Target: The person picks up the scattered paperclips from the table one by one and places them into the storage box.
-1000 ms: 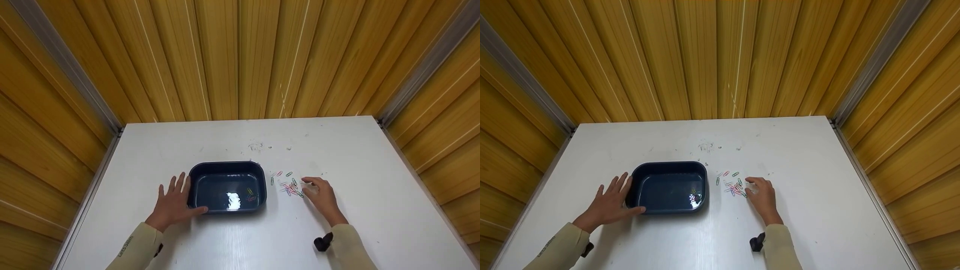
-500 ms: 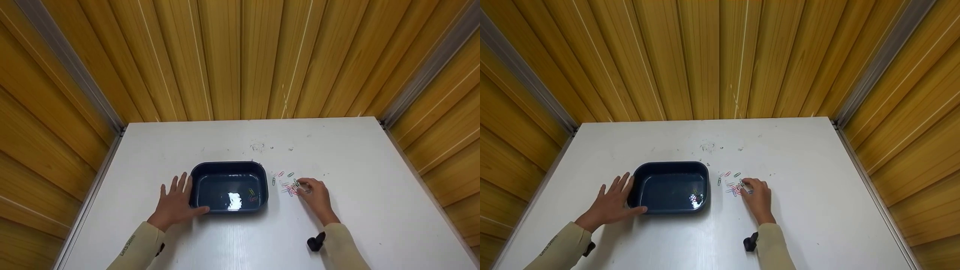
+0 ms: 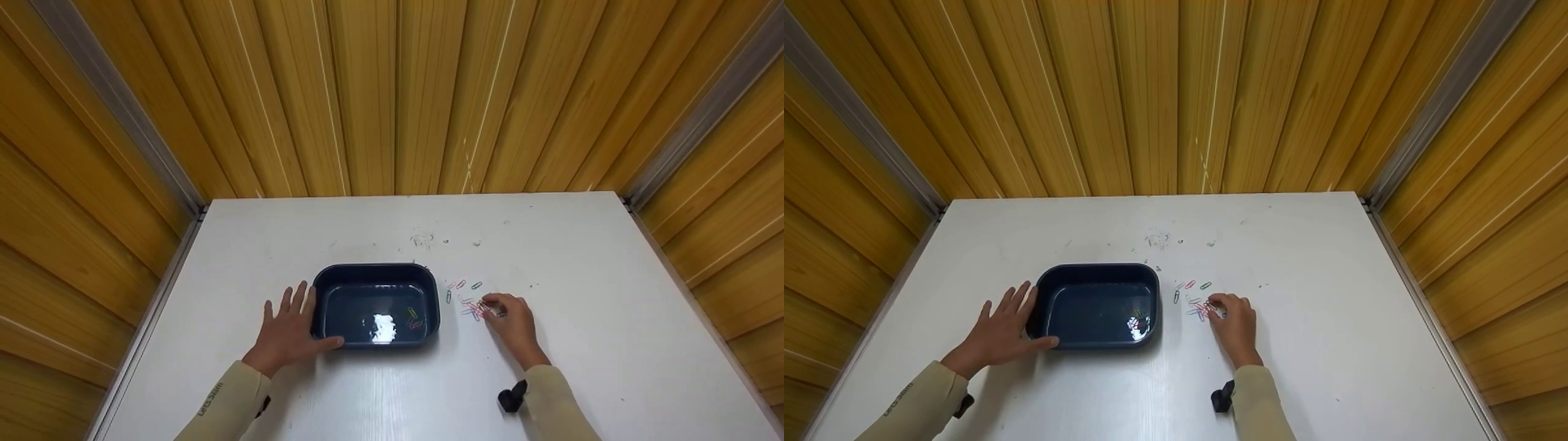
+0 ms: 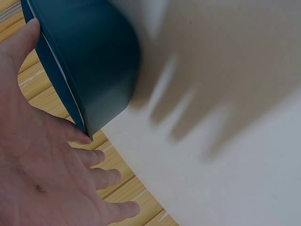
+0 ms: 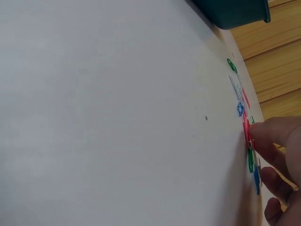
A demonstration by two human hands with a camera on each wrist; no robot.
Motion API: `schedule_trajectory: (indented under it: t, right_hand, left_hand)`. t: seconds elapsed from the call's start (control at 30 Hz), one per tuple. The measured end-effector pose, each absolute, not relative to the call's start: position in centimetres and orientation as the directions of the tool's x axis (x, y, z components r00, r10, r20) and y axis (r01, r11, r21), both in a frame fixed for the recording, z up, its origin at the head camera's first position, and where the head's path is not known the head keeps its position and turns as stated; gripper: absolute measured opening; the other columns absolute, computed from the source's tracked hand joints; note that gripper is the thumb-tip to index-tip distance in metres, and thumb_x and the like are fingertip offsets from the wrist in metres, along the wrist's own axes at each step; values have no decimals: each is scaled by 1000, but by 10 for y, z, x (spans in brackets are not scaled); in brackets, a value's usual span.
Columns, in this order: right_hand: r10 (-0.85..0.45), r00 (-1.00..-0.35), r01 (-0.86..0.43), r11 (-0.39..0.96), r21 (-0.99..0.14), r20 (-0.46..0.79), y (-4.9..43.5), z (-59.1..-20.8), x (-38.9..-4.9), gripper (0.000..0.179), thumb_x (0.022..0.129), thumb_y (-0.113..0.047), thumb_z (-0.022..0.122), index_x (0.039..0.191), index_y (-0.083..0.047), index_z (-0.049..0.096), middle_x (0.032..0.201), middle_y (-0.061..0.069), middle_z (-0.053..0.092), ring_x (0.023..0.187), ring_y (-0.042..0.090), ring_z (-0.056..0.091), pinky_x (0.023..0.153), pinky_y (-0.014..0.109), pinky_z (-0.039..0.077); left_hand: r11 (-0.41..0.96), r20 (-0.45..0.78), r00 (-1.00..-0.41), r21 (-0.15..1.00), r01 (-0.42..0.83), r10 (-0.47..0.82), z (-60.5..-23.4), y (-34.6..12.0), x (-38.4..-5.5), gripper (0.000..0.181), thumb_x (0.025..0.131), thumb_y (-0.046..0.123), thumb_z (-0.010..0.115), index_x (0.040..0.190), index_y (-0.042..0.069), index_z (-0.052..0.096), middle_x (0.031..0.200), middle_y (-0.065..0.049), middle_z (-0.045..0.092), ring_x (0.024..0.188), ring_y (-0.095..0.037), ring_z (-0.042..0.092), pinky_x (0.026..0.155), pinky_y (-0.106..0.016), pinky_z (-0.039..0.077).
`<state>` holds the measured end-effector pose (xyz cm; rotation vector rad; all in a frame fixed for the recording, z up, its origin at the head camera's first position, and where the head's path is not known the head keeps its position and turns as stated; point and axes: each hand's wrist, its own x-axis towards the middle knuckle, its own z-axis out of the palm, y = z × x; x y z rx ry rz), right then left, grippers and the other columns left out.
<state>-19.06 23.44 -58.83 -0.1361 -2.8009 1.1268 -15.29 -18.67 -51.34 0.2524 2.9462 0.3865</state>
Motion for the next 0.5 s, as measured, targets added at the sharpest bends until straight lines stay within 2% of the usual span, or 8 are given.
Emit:
schedule_trajectory:
  t: [0.2, 0.33, 0.5]
  right_hand:
    - [112, -984, -12, 736, -677, 139, 233, -590, -191, 28, 80, -1, 75, 106, -11, 71, 97, 5, 74, 91, 19, 56, 81, 34, 45]
    - [117, -984, -7, 736, -677, 137, 233, -590, -191, 25, 81, -1, 74, 103, -12, 72, 92, 3, 73, 88, 17, 55, 78, 30, 45]
    - [123, -985, 7, 738, -675, 124, 232, -590, -192, 20, 86, -4, 70, 103, -12, 73, 92, 3, 72, 86, 17, 54, 76, 26, 46]
  left_hand:
    - [950, -136, -974, 279, 139, 182, -510, -185, -152, 118, 71, 78, 60, 153, 3, 22, 161, -19, 18, 148, -43, 16, 112, -71, 11]
    - [950, -147, -972, 283, 134, 181, -510, -185, -152, 119, 71, 79, 60, 154, 3, 20, 161, -18, 17, 148, -42, 14, 112, -71, 9]
    - [948, -146, -972, 287, 135, 183, -511, -185, -152, 120, 70, 80, 60, 154, 3, 20, 162, -18, 16, 149, -42, 14, 112, -71, 9]
